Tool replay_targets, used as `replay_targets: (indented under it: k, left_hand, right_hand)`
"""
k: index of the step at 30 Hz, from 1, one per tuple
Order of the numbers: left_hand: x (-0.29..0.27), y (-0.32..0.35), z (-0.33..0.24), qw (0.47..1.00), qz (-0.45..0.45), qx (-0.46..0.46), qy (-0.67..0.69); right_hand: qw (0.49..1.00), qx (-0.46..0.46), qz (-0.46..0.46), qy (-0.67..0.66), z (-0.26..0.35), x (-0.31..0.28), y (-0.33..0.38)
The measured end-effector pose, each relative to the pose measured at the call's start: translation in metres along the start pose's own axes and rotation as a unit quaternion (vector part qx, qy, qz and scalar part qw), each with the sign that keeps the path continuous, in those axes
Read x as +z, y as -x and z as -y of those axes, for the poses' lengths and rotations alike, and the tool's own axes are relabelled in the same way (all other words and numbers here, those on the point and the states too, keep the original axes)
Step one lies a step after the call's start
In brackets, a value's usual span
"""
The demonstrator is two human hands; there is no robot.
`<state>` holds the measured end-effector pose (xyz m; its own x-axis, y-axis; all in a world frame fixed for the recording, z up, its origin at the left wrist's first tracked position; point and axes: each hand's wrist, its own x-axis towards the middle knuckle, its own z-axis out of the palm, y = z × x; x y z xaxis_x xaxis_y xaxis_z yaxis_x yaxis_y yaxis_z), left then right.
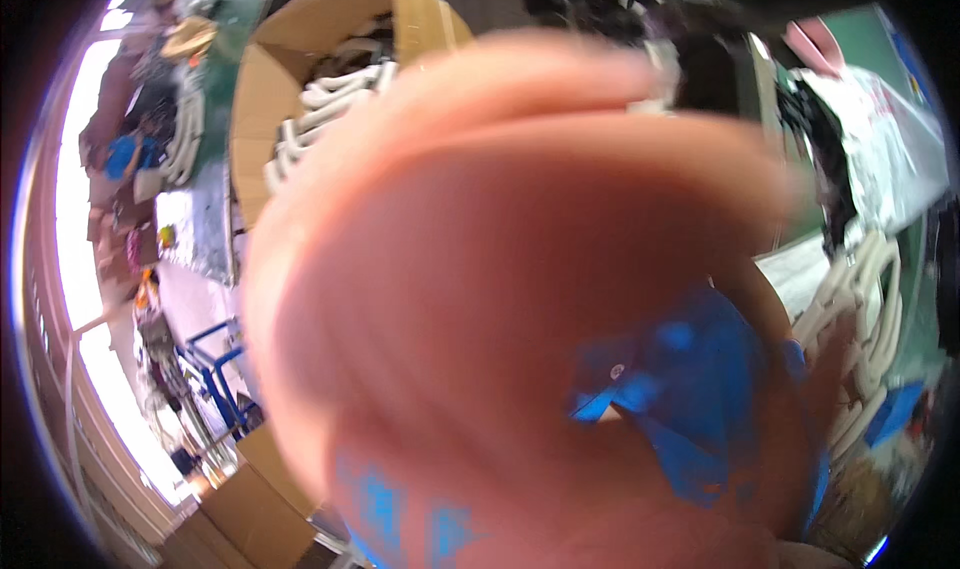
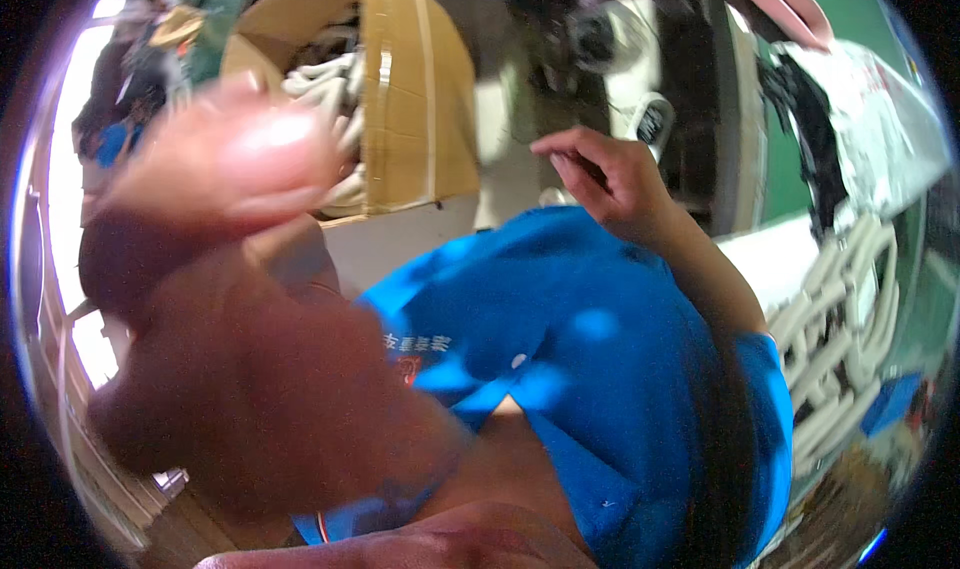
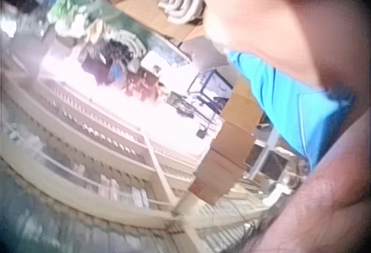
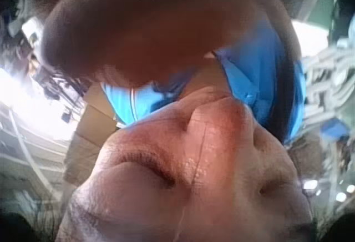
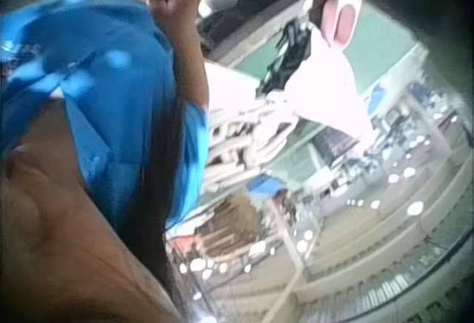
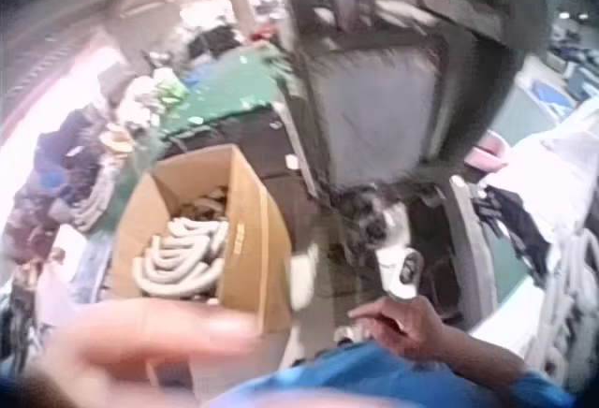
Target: The person repeatedly picks up a white hose and a black plastic clip, inserts the clip into the hose end, and places the assembled unit into a cardboard box. The person continues this repetitive assembly process throughout the clip.
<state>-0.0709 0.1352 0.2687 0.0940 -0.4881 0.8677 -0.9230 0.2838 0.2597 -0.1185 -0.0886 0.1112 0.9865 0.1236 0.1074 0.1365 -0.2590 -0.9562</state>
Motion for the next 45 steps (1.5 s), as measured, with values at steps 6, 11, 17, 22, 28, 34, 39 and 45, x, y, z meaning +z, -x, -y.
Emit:
replay_targets:
  k: [6, 11, 17, 22, 28, 34, 39, 45]
  left_hand:
    - [0.021, -0.041, 0.003, 0.957, 0.111, 0.177, 0.201]
    - [0.037, -0.067, 0.025, 0.897, 0.143, 0.275, 0.314]
    - [0.059, -0.09, 0.031, 0.846, 0.152, 0.34, 0.38]
    - [0.058, -0.104, 0.043, 0.82, 0.137, 0.379, 0.407]
    - [0.052, -0.111, 0.09, 0.863, 0.07, 0.297, 0.402]
    - [0.119, -0.041, 0.093, 0.832, -0.043, -0.074, 0.548]
    - [0.195, -0.025, 0.087, 0.852, 0.345, -0.125, 0.374]
    - [0.251, -0.007, 0.08, 0.855, 0.463, 0.105, 0.209]
  right_hand:
    - [0.993, 0.053, -0.09, 0.056, 0.002, -0.018, 0.048]
    - [0.948, 0.155, -0.27, 0.072, -0.012, -0.028, 0.111]
    - [0.872, 0.224, -0.42, 0.114, -0.016, -0.036, 0.163]
    - [0.684, 0.393, -0.488, 0.373, -0.01, -0.075, 0.242]
    - [0.417, 0.609, -0.384, 0.554, -0.002, -0.082, 0.401]
    - [0.484, 0.654, -0.572, 0.107, -0.042, -0.037, 0.394]
    - [0.419, 0.215, -0.877, -0.095, -0.096, -0.02, 0.388]
    - [0.541, 0.317, -0.738, 0.25, -0.017, -0.022, 0.28]
